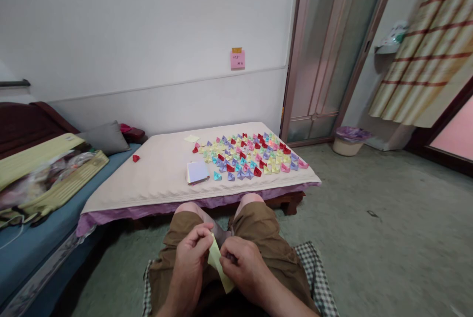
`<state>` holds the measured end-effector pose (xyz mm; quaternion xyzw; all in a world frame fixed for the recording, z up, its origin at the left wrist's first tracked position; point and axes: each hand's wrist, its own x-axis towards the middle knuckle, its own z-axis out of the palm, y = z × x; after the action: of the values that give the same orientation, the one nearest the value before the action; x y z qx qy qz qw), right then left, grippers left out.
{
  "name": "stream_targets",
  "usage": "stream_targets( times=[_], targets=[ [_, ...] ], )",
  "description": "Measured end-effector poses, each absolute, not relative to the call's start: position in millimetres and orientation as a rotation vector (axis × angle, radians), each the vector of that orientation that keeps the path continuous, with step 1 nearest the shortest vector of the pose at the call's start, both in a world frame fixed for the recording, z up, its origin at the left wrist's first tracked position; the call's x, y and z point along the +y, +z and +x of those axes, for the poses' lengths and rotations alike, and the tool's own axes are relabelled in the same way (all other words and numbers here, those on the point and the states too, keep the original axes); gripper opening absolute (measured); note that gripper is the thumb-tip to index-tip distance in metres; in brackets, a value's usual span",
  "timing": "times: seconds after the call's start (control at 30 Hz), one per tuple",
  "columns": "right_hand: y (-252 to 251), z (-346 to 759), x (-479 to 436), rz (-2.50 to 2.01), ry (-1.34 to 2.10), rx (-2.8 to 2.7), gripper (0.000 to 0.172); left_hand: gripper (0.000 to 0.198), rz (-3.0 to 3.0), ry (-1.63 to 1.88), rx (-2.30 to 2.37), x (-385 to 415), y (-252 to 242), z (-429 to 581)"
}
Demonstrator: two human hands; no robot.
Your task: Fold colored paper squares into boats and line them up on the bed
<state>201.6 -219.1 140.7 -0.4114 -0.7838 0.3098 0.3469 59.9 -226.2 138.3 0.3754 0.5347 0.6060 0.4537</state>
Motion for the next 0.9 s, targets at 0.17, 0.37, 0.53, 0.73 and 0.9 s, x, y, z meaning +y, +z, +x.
stream_targets(
  times=[0.17, 0.37, 0.53, 0.73, 0.9],
  targets=[
    [137.9, 204.0, -218.2, -1.084, 1.096, -1.864, 0.012, 0.016, 0.735, 1.518, 1.156, -223.5, 138.4, 56.1],
    [135.4, 210.9, -213.9, -1.015, 1.363, -1.67, 0.012, 0.043, 0.756, 1.26, 1.033, -224.9, 137.5, 61.9],
    [137.0, 212.1, -215.7, -0.994, 1.449, -1.644, 0.011, 0.03, 0.83, 1.205, 1.092, -225.7, 132.0, 60.7],
    [141.0, 211.8, -213.3, -1.03, 1.429, -1.617, 0.012, 0.027, 0.921, 1.243, 1.212, -225.8, 131.0, 53.7],
    [138.3, 211.6, -209.7, -1.081, 1.354, -1.565, 0.015, 0.029, 0.922, 1.279, 1.286, -222.1, 125.1, 53.8]
  ],
)
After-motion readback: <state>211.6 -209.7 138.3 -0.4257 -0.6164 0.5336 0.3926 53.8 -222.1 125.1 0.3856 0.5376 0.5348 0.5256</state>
